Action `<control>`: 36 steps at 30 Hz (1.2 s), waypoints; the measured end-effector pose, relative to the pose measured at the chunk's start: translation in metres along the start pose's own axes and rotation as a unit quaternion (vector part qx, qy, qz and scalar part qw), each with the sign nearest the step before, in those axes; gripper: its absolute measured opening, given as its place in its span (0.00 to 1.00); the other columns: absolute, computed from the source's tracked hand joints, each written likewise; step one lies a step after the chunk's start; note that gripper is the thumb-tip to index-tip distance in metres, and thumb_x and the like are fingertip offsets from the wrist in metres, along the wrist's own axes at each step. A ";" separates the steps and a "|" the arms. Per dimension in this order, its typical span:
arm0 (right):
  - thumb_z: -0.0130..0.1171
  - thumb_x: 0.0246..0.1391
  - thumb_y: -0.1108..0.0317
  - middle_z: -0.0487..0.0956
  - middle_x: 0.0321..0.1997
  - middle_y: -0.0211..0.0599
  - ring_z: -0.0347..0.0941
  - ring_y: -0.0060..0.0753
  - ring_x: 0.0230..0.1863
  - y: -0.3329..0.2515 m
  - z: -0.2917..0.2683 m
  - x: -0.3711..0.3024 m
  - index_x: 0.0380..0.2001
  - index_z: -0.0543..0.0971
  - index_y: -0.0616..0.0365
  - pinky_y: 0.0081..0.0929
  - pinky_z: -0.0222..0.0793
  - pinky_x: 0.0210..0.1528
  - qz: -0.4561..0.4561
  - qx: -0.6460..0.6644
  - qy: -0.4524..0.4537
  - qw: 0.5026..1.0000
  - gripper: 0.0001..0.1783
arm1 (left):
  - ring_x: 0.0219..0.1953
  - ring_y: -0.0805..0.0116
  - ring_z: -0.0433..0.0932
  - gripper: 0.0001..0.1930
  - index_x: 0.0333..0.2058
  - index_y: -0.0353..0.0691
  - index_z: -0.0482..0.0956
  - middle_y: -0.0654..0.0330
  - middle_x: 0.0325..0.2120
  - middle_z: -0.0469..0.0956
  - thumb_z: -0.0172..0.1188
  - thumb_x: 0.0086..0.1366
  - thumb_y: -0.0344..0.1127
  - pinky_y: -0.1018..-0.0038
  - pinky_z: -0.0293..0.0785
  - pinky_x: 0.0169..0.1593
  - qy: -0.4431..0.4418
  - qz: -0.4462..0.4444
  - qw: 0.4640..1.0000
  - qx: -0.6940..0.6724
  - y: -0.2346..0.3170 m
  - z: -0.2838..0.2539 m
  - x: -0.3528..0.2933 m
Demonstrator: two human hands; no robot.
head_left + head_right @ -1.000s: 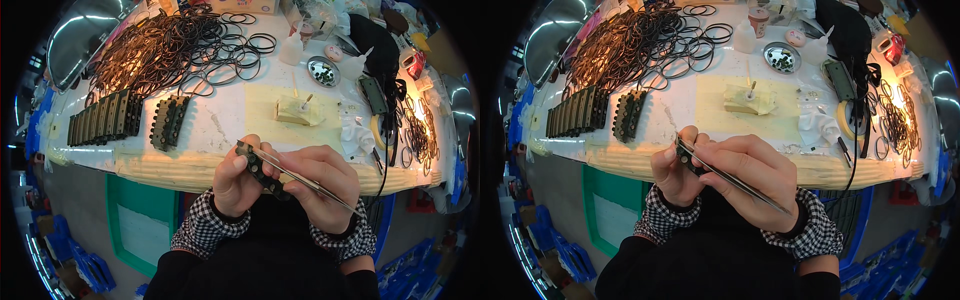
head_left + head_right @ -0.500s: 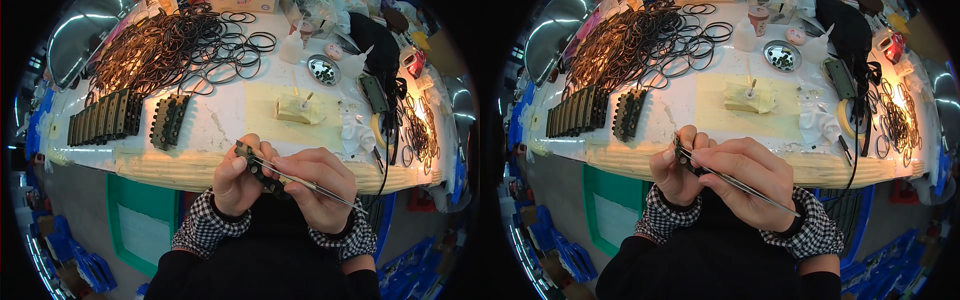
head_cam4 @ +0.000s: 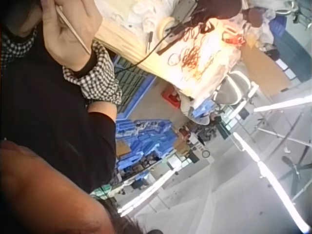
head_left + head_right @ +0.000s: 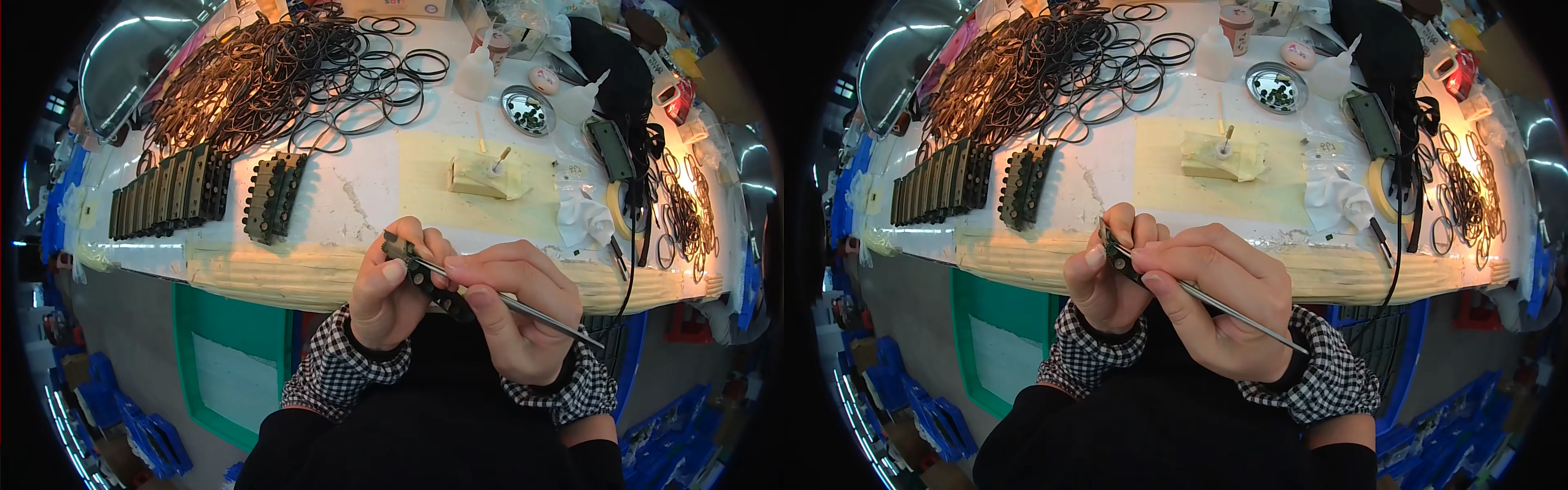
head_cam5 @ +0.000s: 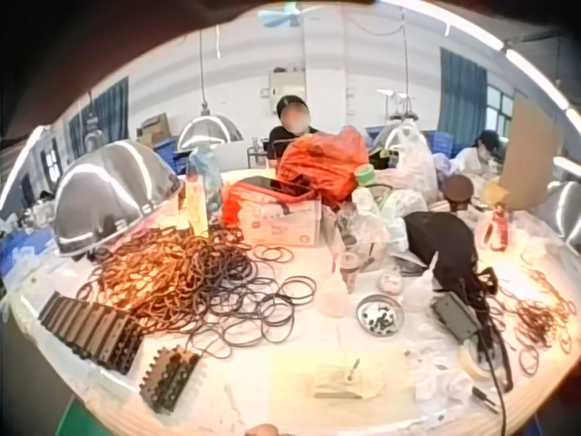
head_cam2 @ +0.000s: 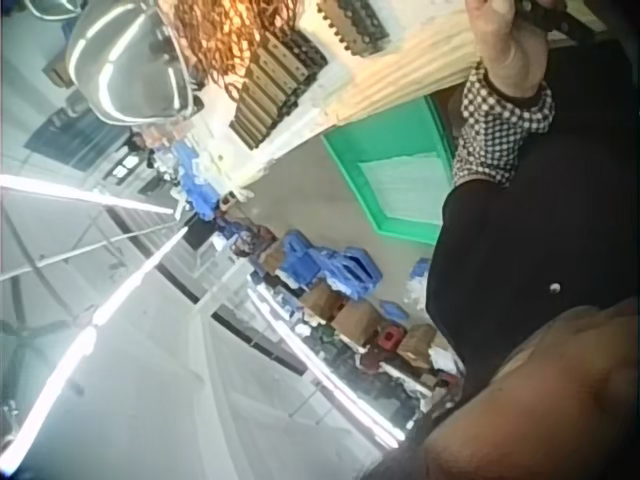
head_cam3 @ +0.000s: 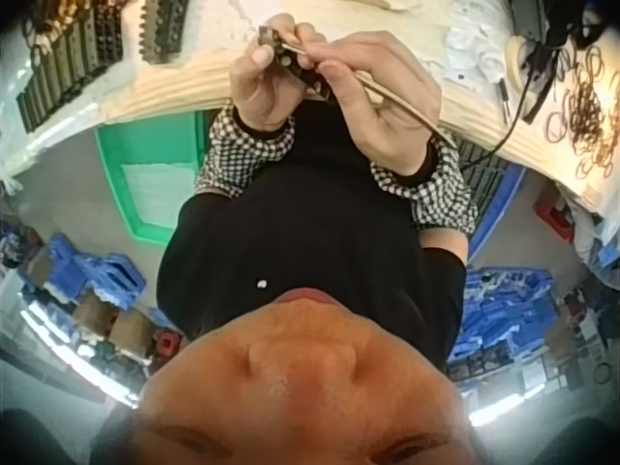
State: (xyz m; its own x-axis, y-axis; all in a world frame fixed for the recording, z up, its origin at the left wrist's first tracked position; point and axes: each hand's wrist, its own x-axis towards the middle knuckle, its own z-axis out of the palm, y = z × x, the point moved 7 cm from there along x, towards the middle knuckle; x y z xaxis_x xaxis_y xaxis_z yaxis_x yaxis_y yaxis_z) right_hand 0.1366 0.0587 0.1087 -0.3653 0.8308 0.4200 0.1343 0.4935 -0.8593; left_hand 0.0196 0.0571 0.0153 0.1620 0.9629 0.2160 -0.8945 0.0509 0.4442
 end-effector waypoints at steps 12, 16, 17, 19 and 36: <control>0.61 0.53 0.77 0.83 0.34 0.36 0.78 0.33 0.35 0.014 0.002 -0.005 0.35 0.82 0.63 0.33 0.73 0.49 -0.026 0.005 0.053 0.998 0.06 | 0.36 0.66 0.73 0.12 0.35 0.39 0.67 0.54 0.30 0.74 0.55 0.62 0.41 0.67 0.70 0.48 0.017 0.035 0.998 0.048 0.002 -0.004 0.004; 0.58 0.57 0.75 0.80 0.34 0.38 0.75 0.29 0.34 0.015 -0.013 -0.003 0.39 0.80 0.64 0.28 0.72 0.44 -0.038 0.030 0.054 0.997 0.07 | 0.36 0.65 0.73 0.13 0.34 0.40 0.67 0.56 0.29 0.74 0.54 0.62 0.44 0.66 0.70 0.47 0.026 -0.024 0.999 -0.018 -0.002 -0.006 0.007; 0.57 0.58 0.75 0.79 0.33 0.38 0.74 0.29 0.33 0.015 -0.019 -0.004 0.39 0.80 0.64 0.26 0.71 0.43 -0.022 0.055 0.065 0.996 0.08 | 0.36 0.65 0.73 0.13 0.34 0.41 0.67 0.57 0.28 0.74 0.53 0.62 0.44 0.65 0.70 0.47 0.037 -0.034 0.998 -0.034 -0.004 -0.007 0.006; 0.54 0.61 0.72 0.74 0.32 0.36 0.72 0.26 0.33 0.011 -0.032 -0.001 0.41 0.77 0.65 0.22 0.67 0.39 -0.037 0.015 0.091 0.995 0.08 | 0.34 0.67 0.71 0.13 0.35 0.43 0.68 0.61 0.27 0.71 0.54 0.61 0.45 0.66 0.70 0.47 0.033 -0.059 0.997 -0.031 -0.007 -0.008 0.006; 0.65 0.50 0.76 0.82 0.32 0.37 0.80 0.32 0.35 0.011 -0.007 0.017 0.39 0.80 0.64 0.24 0.75 0.38 -0.052 0.028 -0.037 0.998 0.11 | 0.35 0.64 0.74 0.13 0.33 0.41 0.66 0.57 0.28 0.75 0.54 0.62 0.45 0.67 0.72 0.46 -0.002 -0.092 0.992 -0.090 -0.013 -0.006 0.008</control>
State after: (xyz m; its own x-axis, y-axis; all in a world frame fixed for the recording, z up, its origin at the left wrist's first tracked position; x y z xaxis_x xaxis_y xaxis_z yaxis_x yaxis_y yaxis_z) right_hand 0.1384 0.0804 0.1084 -0.4423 0.7539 0.4858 0.0416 0.5584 -0.8286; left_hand 0.0301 0.0659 0.0061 0.3313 0.9316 0.1495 -0.9092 0.2730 0.3143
